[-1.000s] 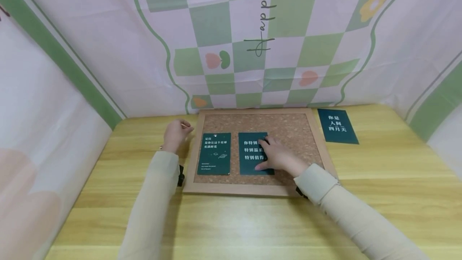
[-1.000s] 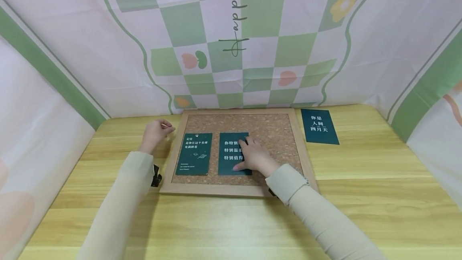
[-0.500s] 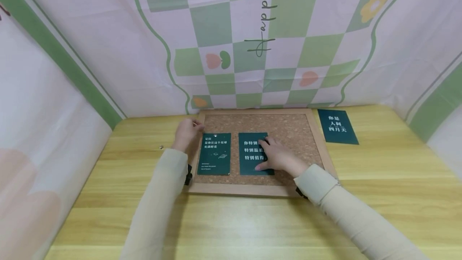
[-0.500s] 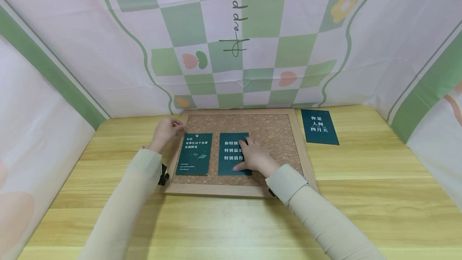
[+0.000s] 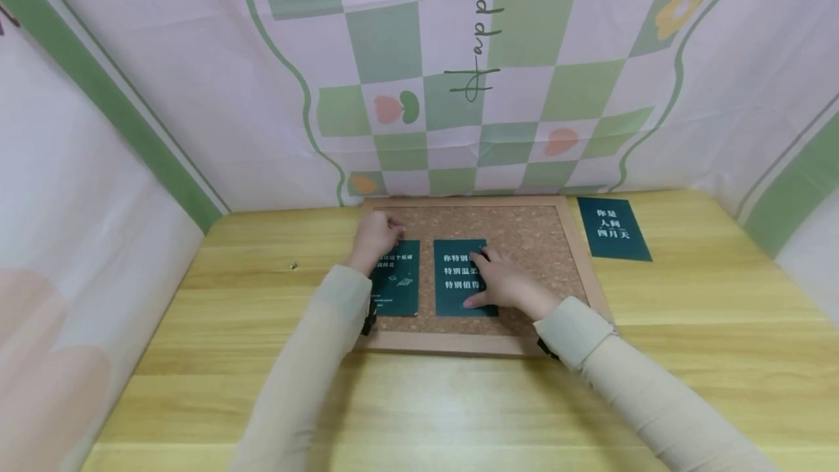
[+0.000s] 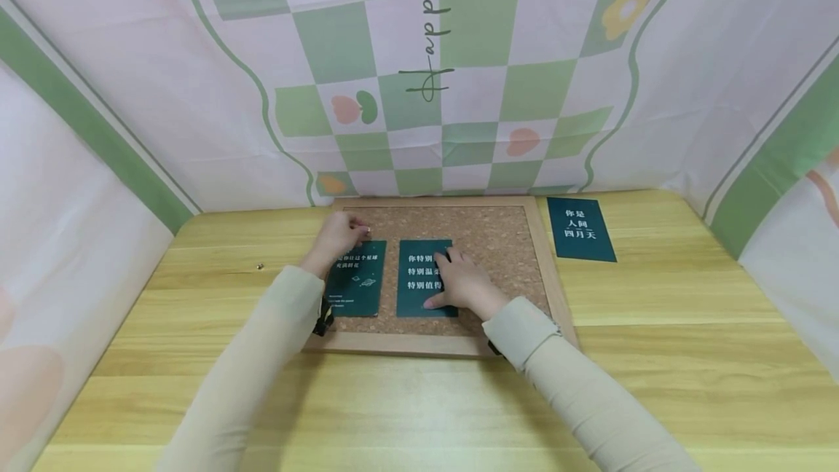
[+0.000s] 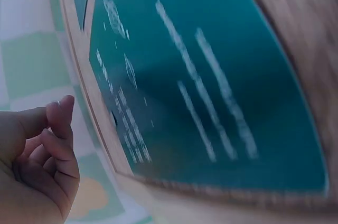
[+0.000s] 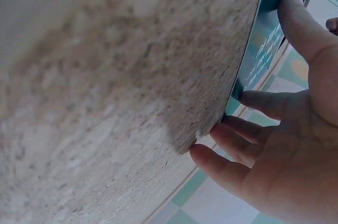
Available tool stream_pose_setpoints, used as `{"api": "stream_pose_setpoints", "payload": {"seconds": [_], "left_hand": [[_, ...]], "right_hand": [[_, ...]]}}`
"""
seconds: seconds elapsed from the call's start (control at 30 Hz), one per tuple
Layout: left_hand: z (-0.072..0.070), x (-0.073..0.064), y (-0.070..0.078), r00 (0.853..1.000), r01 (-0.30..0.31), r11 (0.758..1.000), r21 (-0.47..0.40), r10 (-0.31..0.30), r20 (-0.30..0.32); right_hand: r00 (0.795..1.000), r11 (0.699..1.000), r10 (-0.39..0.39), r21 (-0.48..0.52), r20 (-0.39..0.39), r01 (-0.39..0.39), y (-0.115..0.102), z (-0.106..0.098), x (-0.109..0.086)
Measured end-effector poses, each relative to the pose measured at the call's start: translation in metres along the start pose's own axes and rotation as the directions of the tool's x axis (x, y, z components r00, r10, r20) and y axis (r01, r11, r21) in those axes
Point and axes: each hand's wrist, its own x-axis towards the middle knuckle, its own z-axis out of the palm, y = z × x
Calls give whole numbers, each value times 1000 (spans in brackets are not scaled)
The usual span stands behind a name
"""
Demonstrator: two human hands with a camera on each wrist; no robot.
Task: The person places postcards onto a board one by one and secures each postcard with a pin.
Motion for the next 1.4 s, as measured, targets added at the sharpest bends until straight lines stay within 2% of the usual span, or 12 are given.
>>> {"api": "stream_pose_setpoints", "payload": {"seconds": [0.13,0.27,0.6,1.13,1.4], "left_hand": [[9,-1,9,1000,-29,999,40,29,-3],[19,-1,17,999,-45,998,43,45,-8],[45,1,30,1000,-4,999,-49,3,-28],[68,-1,41,999,35,994,-101,-36,-9],[70,-2,43,999,50,994,-96,-51,-2]], "right_hand": [[1000,1000,-2,-1,1,2,0,0,1],[1000,1000,-1,-3,4,1,1,0,1],[1000,1000,-5,-13,-3,5,1,0,1],[1000,1000,-15,7,-4,15,0,1,0],[1000,1000,-27,3,-2,27,0,0,-1]]}}
